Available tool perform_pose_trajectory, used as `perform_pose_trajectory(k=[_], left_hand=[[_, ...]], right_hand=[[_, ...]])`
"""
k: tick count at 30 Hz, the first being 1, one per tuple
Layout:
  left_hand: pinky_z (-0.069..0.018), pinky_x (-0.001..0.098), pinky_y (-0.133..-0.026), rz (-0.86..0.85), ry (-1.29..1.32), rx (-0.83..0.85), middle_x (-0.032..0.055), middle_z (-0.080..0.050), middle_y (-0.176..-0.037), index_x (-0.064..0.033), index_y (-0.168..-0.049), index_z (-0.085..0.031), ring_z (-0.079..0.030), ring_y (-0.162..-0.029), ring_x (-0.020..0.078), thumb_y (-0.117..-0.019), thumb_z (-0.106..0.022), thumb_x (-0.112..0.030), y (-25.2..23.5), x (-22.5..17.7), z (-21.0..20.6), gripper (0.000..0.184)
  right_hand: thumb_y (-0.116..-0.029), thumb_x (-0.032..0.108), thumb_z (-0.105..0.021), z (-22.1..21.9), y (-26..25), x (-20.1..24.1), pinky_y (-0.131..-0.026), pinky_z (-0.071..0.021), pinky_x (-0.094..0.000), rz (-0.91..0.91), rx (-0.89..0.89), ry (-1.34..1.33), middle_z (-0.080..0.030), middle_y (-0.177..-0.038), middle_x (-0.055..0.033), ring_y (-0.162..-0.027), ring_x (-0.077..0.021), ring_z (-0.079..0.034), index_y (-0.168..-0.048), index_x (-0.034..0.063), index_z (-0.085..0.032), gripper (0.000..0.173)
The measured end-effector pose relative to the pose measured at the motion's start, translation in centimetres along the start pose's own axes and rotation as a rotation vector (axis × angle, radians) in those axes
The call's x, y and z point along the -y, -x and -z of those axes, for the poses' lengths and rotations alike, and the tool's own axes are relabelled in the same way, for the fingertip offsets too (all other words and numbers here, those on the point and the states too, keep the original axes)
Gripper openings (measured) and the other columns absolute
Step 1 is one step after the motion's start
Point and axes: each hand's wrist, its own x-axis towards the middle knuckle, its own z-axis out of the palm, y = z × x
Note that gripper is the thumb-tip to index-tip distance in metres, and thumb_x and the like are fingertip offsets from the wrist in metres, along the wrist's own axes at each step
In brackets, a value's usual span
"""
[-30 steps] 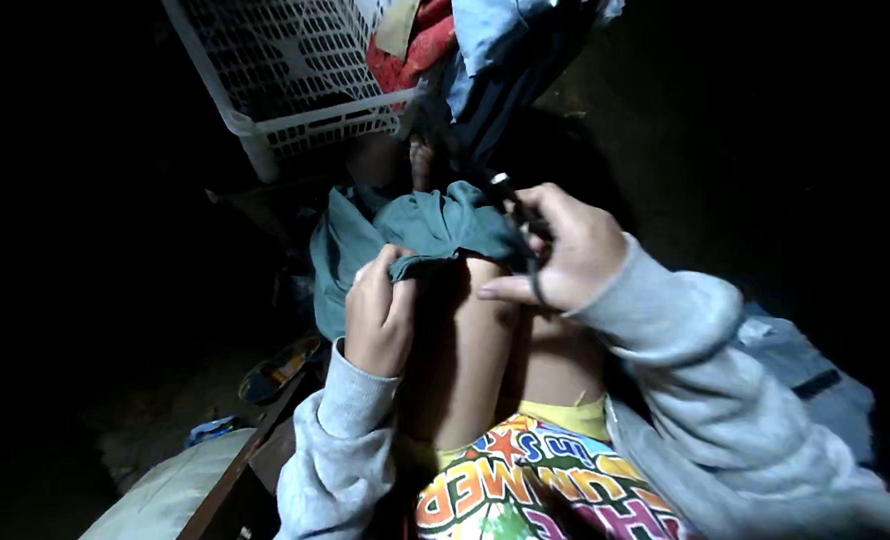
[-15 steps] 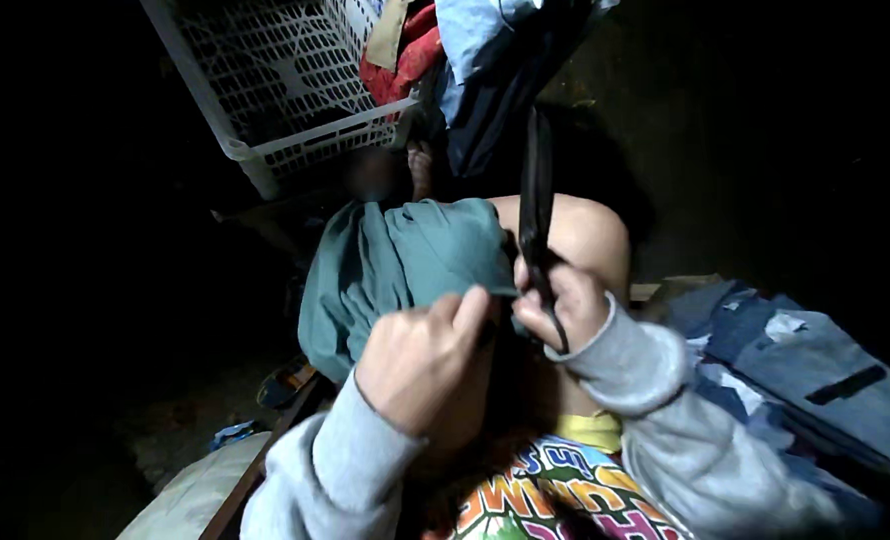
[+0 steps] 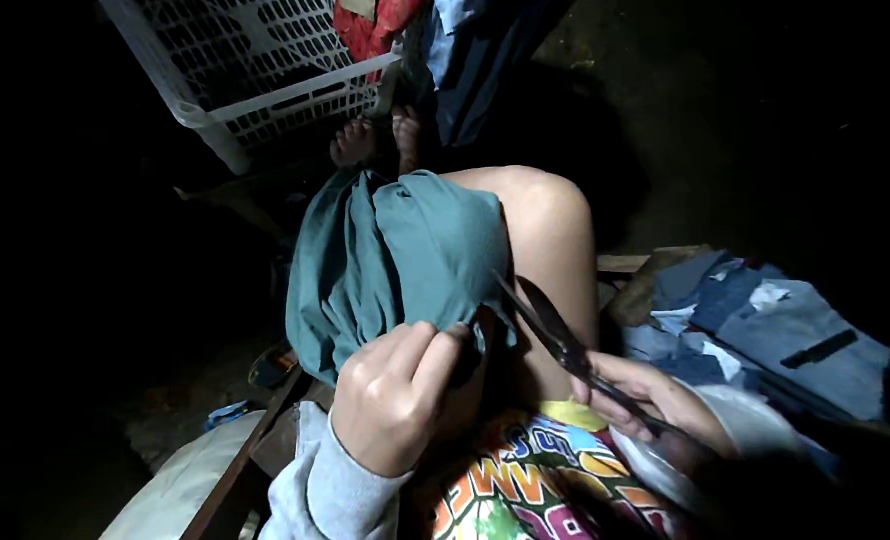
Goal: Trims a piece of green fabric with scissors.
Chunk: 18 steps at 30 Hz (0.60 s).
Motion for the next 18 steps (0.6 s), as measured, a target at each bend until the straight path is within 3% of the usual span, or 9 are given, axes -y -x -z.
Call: perform_pose_trajectory(k=[4,10,18], left_hand=[[-0.0477,0.0257,-0.056,-0.005,-0.001,0.003,0.0087,-0.062,-0.069,-0.0027,-0.093,-0.068,-0.06,-0.061,0.0191,-0.0986,-0.057,-0.009,-0.3,0.0,0.2,0.015],[-0.0474,0.0262,-0.055,-0.004,-0.031,0.036,0.0085,-0.063,-0.07,-0.003,-0.093,-0.068,-0.06,-0.061,0.0191,-0.0985,-0.057,-0.01,-0.4,-0.1,0.4,0.014],[-0.0483,0.0255,-0.056,-0.008,-0.016,0.04,0.0089,-0.063,-0.07,-0.0027,-0.093,-0.068,-0.061,-0.062,0.0189,-0.0986,-0.057,-0.008,-0.5,-0.4,0.2,0.014]], right_hand=[[-0.0892,0.053,-0.069,-0.9,1.3,-1.9,-0.051,-0.0351,-0.0076,-0.049,0.042,-0.147,-0.046,-0.067,0.0182,-0.057,0.0118,-0.044,-0.106,0.0176,-0.062,0.04],[-0.0834,0.075,-0.063,-1.5,-0.2,-3.1,-0.05,-0.0338,-0.008,0.112,0.088,-0.149,-0.044,-0.067,0.0138,-0.057,0.0096,-0.043,-0.109,0.0119,-0.06,0.068],[-0.084,0.075,-0.062,-1.8,-1.9,-2.8,-0.052,-0.0329,-0.0076,0.204,0.072,-0.135,-0.044,-0.068,0.0141,-0.058,0.01,-0.041,-0.111,0.0118,-0.058,0.068]])
